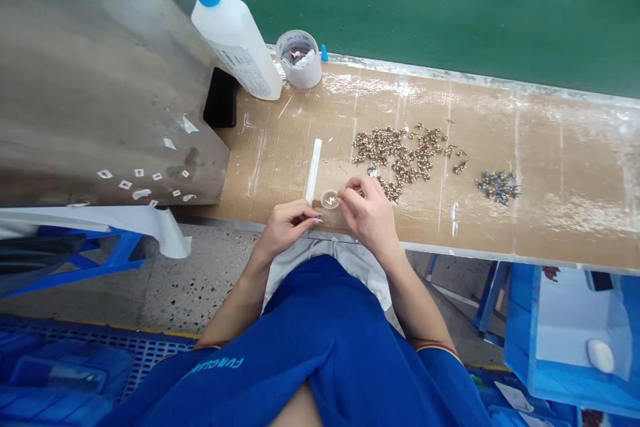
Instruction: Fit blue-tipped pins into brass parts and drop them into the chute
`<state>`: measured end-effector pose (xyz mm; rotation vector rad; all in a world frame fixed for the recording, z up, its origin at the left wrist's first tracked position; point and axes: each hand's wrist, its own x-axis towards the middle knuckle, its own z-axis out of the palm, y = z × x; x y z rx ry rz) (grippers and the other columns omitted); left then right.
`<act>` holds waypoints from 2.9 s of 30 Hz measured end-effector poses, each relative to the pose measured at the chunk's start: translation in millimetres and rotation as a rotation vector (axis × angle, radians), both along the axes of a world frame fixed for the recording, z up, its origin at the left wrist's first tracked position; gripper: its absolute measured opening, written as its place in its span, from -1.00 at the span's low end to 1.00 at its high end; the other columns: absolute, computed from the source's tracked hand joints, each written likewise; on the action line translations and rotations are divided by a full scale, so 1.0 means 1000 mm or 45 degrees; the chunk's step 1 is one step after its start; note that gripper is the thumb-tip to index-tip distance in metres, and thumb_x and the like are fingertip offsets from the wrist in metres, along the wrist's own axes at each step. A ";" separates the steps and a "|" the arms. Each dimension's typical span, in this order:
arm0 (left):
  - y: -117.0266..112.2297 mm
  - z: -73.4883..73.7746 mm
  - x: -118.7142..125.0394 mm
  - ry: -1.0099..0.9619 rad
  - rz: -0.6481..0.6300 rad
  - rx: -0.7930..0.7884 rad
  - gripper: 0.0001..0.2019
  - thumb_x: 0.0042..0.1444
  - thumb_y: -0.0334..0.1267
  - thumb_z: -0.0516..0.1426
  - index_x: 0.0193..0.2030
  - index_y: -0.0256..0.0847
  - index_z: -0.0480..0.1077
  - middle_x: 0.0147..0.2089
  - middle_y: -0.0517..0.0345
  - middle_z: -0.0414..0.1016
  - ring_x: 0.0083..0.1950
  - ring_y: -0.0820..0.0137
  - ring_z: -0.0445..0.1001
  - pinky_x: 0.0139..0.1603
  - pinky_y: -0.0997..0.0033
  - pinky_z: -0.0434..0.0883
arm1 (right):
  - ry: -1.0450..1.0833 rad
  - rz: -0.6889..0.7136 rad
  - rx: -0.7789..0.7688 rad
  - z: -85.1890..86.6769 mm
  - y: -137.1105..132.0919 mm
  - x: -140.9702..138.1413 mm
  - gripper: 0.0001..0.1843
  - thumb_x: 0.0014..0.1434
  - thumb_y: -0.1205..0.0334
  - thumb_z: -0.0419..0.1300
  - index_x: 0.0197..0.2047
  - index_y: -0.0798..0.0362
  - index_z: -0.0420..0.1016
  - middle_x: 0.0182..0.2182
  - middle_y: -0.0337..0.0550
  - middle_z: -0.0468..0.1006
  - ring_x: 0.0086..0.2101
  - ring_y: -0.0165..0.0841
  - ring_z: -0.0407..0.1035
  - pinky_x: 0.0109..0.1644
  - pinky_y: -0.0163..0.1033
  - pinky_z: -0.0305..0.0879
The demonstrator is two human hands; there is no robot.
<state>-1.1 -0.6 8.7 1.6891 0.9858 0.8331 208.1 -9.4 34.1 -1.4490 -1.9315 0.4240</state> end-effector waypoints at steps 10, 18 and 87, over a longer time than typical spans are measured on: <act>-0.001 -0.002 -0.002 -0.023 -0.035 -0.035 -0.79 0.23 -0.17 0.27 -0.35 -0.25 0.58 -0.42 0.12 0.52 -0.43 0.47 0.41 -0.40 0.49 0.32 | 0.594 -0.095 -0.180 0.008 -0.015 -0.007 -0.83 0.34 0.14 0.19 -0.28 -0.04 0.51 -0.30 -0.13 0.58 -0.24 -0.28 0.47 -0.22 -0.18 0.38; -0.001 -0.001 -0.001 -0.034 -0.036 -0.043 -0.76 0.25 -0.15 0.26 -0.36 -0.26 0.57 -0.44 0.15 0.48 -0.45 0.50 0.37 -0.43 0.50 0.29 | 0.617 -0.151 -0.319 0.000 -0.027 -0.013 -0.82 0.31 0.13 0.20 -0.29 -0.02 0.55 -0.34 -0.15 0.65 -0.38 -0.34 0.46 -0.31 -0.23 0.38; 0.000 -0.009 -0.008 -0.238 0.037 0.176 -0.83 0.25 -0.21 0.28 -0.29 -0.26 0.61 -0.40 0.08 0.58 -0.43 0.50 0.46 -0.44 0.54 0.36 | -0.261 -0.111 -0.189 -0.020 0.053 0.071 -0.83 0.29 0.26 0.20 -0.19 -0.06 0.65 -0.34 -0.11 0.52 -0.27 -0.20 0.42 -0.15 -0.09 0.32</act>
